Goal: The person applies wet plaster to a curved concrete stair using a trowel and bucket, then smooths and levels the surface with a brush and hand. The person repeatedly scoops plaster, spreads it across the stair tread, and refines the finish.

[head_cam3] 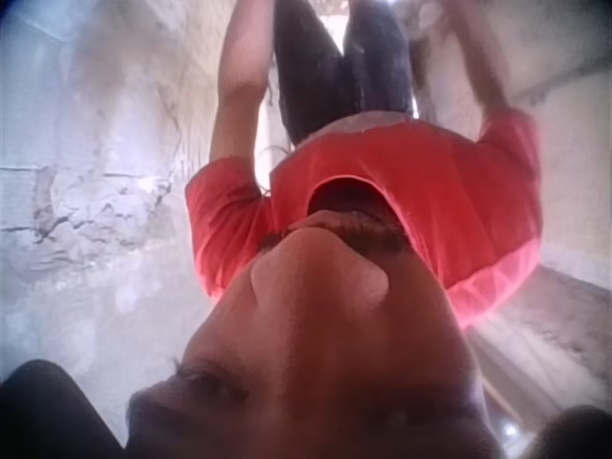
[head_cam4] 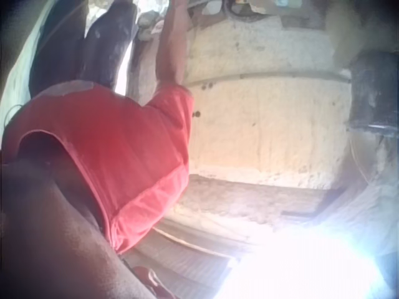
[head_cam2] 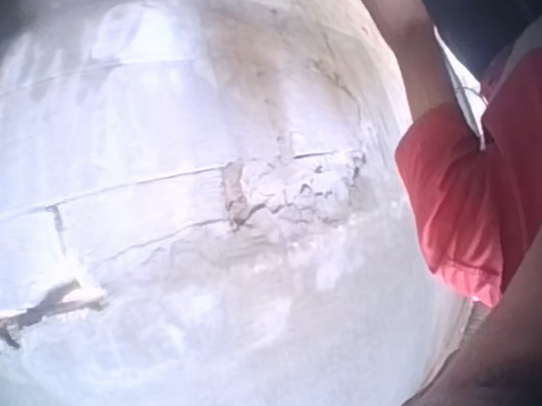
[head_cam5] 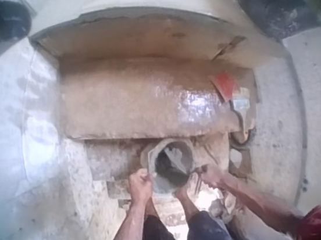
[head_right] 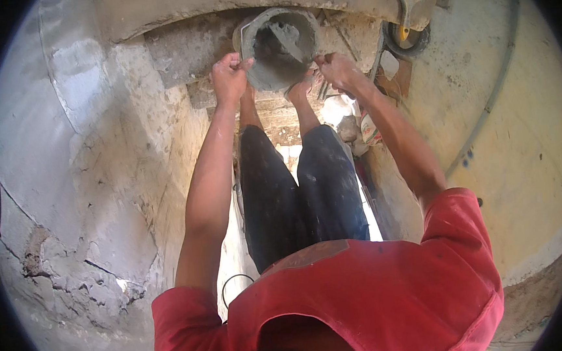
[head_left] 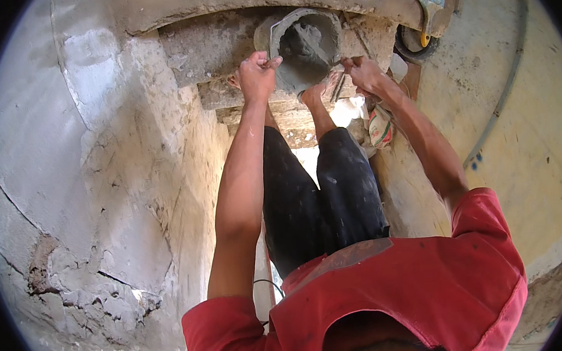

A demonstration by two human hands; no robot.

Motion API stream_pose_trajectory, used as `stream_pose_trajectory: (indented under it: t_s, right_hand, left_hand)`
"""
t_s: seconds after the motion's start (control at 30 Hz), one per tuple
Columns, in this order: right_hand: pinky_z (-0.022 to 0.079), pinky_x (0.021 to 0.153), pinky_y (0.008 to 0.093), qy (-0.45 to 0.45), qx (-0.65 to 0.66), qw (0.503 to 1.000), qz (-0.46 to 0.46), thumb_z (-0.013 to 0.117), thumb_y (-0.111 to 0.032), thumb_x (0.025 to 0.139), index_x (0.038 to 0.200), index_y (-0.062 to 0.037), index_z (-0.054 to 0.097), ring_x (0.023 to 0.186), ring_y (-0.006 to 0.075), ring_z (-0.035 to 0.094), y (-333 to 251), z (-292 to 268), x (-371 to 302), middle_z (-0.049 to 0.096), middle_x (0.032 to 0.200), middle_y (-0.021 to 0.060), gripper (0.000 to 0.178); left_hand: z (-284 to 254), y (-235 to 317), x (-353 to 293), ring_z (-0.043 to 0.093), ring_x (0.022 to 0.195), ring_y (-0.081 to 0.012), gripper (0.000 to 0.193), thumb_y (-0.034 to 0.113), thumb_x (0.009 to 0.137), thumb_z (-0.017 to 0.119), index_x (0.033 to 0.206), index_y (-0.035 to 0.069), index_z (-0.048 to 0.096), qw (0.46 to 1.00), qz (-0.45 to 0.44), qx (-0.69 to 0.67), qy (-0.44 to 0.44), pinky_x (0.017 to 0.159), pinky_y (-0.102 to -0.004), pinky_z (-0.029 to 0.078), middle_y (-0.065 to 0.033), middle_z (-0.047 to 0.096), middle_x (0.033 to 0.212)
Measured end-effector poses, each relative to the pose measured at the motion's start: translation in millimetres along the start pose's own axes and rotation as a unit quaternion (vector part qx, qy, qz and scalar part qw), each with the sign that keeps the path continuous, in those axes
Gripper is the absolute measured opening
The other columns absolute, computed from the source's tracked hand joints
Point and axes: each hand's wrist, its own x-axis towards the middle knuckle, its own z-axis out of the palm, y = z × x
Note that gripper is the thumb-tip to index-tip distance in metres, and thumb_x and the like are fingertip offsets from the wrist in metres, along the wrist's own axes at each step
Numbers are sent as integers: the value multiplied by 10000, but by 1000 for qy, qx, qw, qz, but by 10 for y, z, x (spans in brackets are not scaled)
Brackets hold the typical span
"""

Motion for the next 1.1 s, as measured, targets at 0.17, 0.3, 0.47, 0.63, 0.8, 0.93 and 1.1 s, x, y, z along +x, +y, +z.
stream_pose_trajectory:
  t_s: [0.17,0.3,0.47,0.63,0.8,0.93,1.1]
  right_hand:
    - [495,512,445,187,-229,925,-238,455,-356,1086,945,33,653,566,270,651,179,20,282,593,609,155,458]
    - [424,446,369,-37,72,995,-50,527,-322,1074,827,-46,629,495,178,528,83,-66,490,503,571,51,384]
    - [391,455,354,-143,144,978,43,533,-429,1068,765,-111,585,493,150,471,-51,-165,656,502,596,1,442]
    - [385,441,325,-210,171,963,11,424,-551,1073,780,-105,584,471,132,450,14,15,742,488,594,-13,556]
    - [391,429,321,-245,211,936,141,367,-524,1073,840,-89,602,452,118,444,121,191,830,486,603,-19,547]
    - [404,380,315,-232,268,930,102,392,-614,1038,750,-114,504,418,96,434,103,277,709,439,538,-31,588]
    - [551,536,406,137,-89,983,-87,514,-464,1025,830,-36,635,573,262,660,-17,362,138,615,636,94,485]
  left_hand:
    - [14,24,-14,707,769,-179,361,206,816,903,1059,-19,758,1000,-4,-2,8,734,-342,552,-137,778,888]
    - [15,-3,16,703,770,-174,365,208,814,907,1056,-22,758,1000,19,4,9,731,-341,550,-135,772,880]
    - [39,-76,49,711,783,-178,389,220,810,914,1054,-38,755,1000,19,-16,6,727,-336,548,-148,775,898]
    - [49,-37,28,710,780,-188,397,218,818,907,1089,-30,756,1000,28,5,5,742,-337,554,-137,776,904]
    - [93,171,56,710,811,-187,411,225,826,902,1116,-25,755,999,21,-14,-29,762,-346,559,-140,777,952]
    - [112,210,69,717,843,-185,425,236,827,903,1131,-21,751,998,21,9,-51,766,-350,562,-148,779,985]
    - [28,8,107,712,790,-175,362,180,819,902,1078,-25,755,999,36,29,-20,730,-341,558,-122,781,942]
